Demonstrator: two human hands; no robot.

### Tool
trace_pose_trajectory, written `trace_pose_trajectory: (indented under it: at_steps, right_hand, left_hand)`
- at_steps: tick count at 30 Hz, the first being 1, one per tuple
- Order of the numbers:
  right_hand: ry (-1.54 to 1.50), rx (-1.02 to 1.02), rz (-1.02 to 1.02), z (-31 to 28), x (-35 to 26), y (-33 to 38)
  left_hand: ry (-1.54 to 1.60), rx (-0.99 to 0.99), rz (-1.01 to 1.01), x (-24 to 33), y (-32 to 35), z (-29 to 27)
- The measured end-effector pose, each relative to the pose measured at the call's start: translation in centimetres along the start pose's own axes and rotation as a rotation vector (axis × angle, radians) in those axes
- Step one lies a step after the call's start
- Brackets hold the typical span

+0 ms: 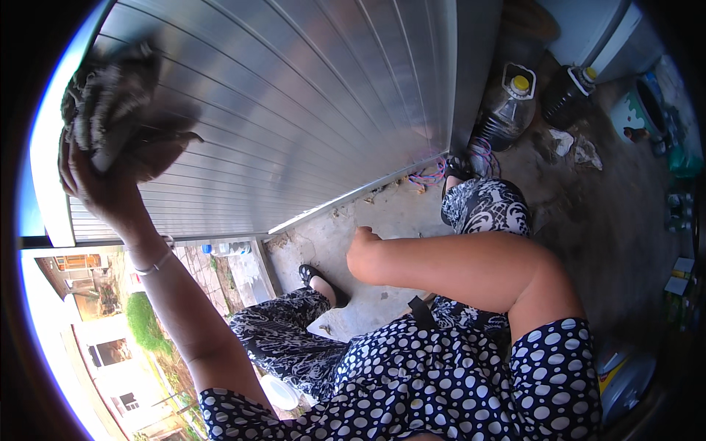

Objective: The person wipes the surface of a metal roll-up door with a cloth. They systematically clean different sections of the door, moving the cloth in various directions to cover the area.

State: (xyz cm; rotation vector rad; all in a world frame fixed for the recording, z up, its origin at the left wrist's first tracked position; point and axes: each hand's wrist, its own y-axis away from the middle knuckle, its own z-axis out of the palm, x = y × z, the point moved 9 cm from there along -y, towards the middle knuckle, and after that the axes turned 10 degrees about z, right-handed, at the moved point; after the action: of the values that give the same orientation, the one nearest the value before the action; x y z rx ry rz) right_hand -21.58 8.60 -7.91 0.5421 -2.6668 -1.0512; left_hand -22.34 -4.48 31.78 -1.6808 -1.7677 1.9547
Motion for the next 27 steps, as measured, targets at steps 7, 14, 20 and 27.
trace_pose_trajectory:
  at_steps: [7, 14, 20, 27]
  right_hand:
    - [-0.108, 0.217, 0.023, -0.3, -0.6, 0.5]
    - [0.012, 0.162, -0.104, 0.3, -3.6, 0.4]
    - [0.0, 0.171, -0.138, 0.0, -4.1, 0.7]
    - [-0.012, 0.119, -0.177, 0.5, -4.4, 1.0]
  left_hand:
    - [0.127, 0.129, -0.099, 5.1, 4.6, 3.2]
    - [0.296, -0.15, -0.047, 13.9, 14.5, 6.6]
    - [0.367, -0.569, 0.203, 22.1, 24.5, 11.2]
    - [0.584, -0.912, 0.437, 29.5, 30.8, 13.7]
